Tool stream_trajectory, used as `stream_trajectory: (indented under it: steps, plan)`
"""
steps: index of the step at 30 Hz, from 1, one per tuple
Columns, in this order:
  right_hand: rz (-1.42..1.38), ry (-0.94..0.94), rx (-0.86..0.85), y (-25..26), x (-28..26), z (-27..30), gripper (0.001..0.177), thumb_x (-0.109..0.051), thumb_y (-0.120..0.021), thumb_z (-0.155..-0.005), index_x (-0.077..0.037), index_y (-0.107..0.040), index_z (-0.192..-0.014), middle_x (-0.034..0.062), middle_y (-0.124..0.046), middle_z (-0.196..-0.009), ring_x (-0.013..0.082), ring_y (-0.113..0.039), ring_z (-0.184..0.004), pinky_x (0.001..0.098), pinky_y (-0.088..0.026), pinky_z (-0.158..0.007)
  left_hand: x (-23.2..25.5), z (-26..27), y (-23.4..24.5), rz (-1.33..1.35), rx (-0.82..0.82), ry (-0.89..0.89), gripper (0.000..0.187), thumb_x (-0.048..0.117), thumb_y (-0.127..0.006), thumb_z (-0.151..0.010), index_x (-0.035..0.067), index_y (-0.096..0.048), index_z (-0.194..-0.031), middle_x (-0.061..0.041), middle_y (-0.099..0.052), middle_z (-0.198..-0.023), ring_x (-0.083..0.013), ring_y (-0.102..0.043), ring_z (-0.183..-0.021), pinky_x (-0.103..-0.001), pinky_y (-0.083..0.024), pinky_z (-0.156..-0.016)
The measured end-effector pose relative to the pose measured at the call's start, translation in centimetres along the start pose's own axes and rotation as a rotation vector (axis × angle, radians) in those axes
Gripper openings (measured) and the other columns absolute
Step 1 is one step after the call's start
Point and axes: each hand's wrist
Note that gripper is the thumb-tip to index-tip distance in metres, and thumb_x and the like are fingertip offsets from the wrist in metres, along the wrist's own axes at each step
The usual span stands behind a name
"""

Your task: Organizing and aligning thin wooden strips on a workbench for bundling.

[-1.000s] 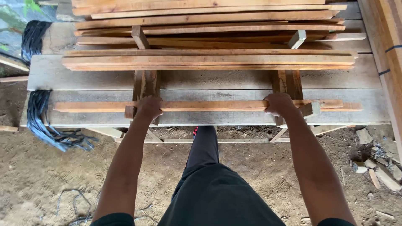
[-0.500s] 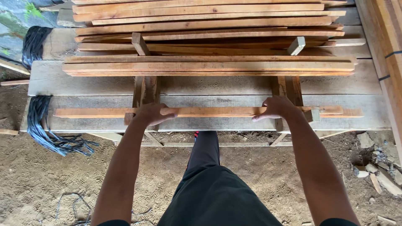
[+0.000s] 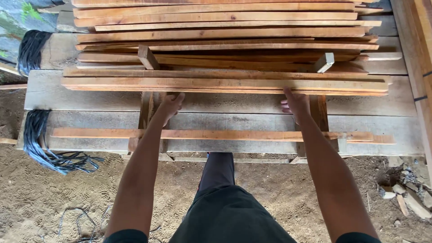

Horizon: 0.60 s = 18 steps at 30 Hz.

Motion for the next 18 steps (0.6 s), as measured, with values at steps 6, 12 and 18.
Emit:
stream_trajectory:
  steps: [6,12,18]
  plan:
    - [-0.536,-0.247,-0.044,-1.7,-2.0,-1.3,0.099,-0.067,-0.082,-0.087,-0.006,-0.039,-0.152,0.0364,-0.050,-0.140,0.0463,-0.061,-0.128,0.0566,-0.052,-0.106,3.1,-2.6,-2.8,0.483,0.132,0.237,0.090,0.060,-0.082,-0.091,-0.009,-0.052,-0.140,-0.028,-0.058,-0.127,-0.0376,-0.068,-0.113,-0.051,-0.060,-0.100]
    - [-0.831,-0.261,0.064,-2.3,-0.5,-4.2,0.084,-0.036,-0.091,-0.089,-0.001,-0.039,-0.146,0.0279,-0.043,-0.129,0.0548,-0.057,-0.125,0.0686,-0.053,-0.104,2.3,-5.1,-4.4,0.750,0.178,0.250,0.074,0.036,-0.084,-0.095,-0.004,-0.044,-0.141,-0.029,-0.056,-0.127,-0.0458,-0.070,-0.110,-0.062,-0.064,-0.095]
    - [-1.064,-0.272,0.177,-3.8,-0.4,-4.9,0.076,-0.021,-0.094,-0.085,0.001,-0.043,-0.137,0.0252,-0.043,-0.121,0.0564,-0.056,-0.122,0.0750,-0.047,-0.102,0.3,-7.6,-4.3,0.897,0.222,0.199,0.074,0.025,-0.092,-0.088,-0.011,-0.043,-0.131,-0.023,-0.053,-0.102,-0.0534,-0.072,-0.093,-0.069,-0.060,-0.083]
Point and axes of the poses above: each hand's wrist, its own z-axis away from the middle knuckle, its own y-axis out of the back of the hand, x = y × z
